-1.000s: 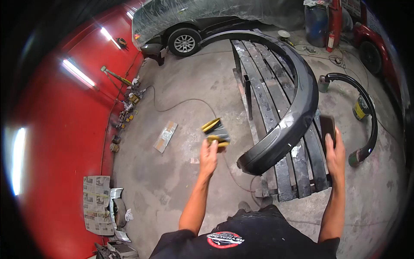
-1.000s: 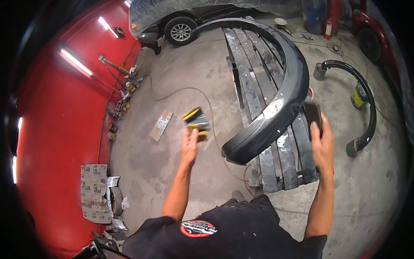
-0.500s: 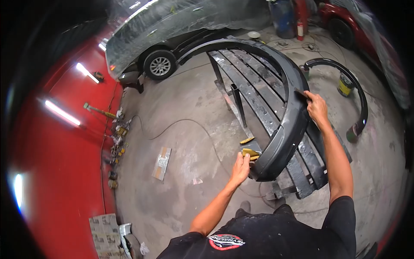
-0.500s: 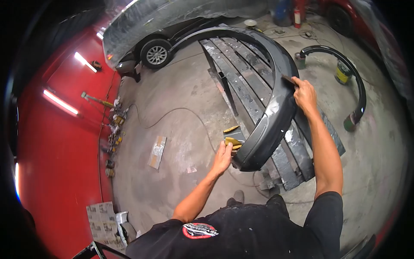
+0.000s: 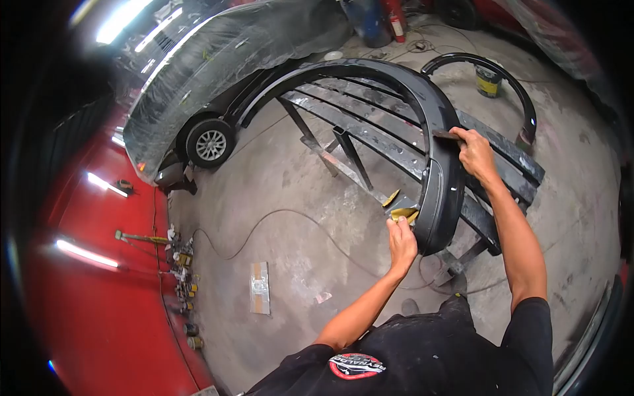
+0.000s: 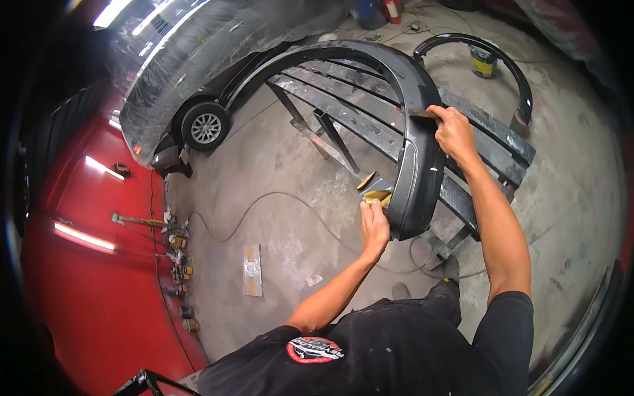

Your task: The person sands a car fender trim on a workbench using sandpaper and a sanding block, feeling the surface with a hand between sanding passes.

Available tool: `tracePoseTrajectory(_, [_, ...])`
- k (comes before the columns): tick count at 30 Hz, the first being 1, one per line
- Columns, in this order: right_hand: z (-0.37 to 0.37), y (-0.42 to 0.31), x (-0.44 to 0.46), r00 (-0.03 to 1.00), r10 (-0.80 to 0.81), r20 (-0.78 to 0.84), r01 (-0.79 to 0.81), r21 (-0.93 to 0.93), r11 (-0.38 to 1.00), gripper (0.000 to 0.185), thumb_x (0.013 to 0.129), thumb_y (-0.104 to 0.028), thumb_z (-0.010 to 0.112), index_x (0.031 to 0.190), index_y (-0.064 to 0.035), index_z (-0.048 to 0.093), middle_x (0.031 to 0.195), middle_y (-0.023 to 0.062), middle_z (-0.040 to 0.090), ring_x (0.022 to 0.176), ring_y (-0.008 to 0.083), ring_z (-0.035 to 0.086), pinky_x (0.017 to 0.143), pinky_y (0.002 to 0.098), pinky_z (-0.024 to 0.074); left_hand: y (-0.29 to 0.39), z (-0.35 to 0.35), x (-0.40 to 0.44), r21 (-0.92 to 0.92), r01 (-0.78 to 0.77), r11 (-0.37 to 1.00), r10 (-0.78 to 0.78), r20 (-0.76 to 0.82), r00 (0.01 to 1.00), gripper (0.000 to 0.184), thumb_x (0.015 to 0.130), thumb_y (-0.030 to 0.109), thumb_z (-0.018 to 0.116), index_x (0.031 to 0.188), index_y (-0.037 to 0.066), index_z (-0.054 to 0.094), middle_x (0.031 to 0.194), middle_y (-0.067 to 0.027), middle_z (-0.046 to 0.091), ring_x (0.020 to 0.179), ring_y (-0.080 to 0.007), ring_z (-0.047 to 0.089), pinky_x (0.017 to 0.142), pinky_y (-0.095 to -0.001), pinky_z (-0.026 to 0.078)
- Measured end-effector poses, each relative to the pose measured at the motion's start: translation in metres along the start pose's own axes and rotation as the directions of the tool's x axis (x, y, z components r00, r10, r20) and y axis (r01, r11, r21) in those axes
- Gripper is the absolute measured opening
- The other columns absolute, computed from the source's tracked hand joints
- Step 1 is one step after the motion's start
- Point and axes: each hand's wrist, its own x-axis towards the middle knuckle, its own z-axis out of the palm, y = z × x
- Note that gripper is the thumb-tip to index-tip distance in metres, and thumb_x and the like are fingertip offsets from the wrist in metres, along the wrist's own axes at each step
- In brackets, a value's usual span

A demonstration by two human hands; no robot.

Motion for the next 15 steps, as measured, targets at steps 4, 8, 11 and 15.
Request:
tracePoseTrajectory(4, [0.0,-0.022,-0.04,0.996,-0.024,-0.081,0.024,-0.009,1.0,0.033,0.085,0.0,0.055,0.112,-0.0138,0.068,0.101,0.0143,0.066,0.096,0.0368,0.063,0.082,0.0442,0.0494,0.004,-0.003,0.001,-0.02,0.044,0.999,-0.043,0.036,0.998,0.043,0.103,0.034,0.034,0.11,-0.005,0.047,0.108,-0.0283,0.057,0.104,-0.0402,0.054,0.094,-0.0449,0.038])
tracePoseTrajectory(8, [-0.006,-0.051,-0.076,0.992,0.027,-0.126,-0.023,0.03,0.999,0.034,0.084,0.003,0.055,0.111,-0.0115,0.068,0.103,0.014,0.066,0.097,0.0354,0.063,0.082,0.0429,0.0496,-0.001,-0.005,0.005,-0.004,0.009,1.0,-0.009,0.055,0.998,0.042,0.103,0.034,0.034,0.105,-0.006,0.049,0.103,-0.0259,0.056,0.098,-0.0384,0.054,0.091,-0.0444,0.039])
tracePoseTrajectory(11, [-0.004,-0.058,-0.105,0.986,0.056,-0.155,-0.05,0.04,0.998,0.034,0.083,0.004,0.056,0.111,-0.0117,0.068,0.104,0.0134,0.065,0.096,0.0353,0.063,0.082,0.0431,0.0493,-0.002,-0.006,0.006,0.01,-0.019,1.0,0.019,0.083,0.996,0.042,0.103,0.033,0.034,0.105,-0.007,0.047,0.102,-0.0274,0.056,0.097,-0.0399,0.054,0.09,-0.0448,0.039])
tracePoseTrajectory(15, [-0.004,-0.08,-0.148,0.973,0.046,-0.225,-0.036,0.049,0.998,0.038,0.082,0.005,0.057,0.113,-0.0133,0.068,0.106,0.0113,0.063,0.097,0.0349,0.06,0.084,0.0437,0.0494,-0.023,0.004,0.014,-0.025,-0.109,0.994,0.109,0.004,0.994,0.037,0.103,0.03,0.036,0.097,-0.003,0.049,0.087,-0.0151,0.053,0.08,-0.0246,0.052,0.076,-0.0388,0.043])
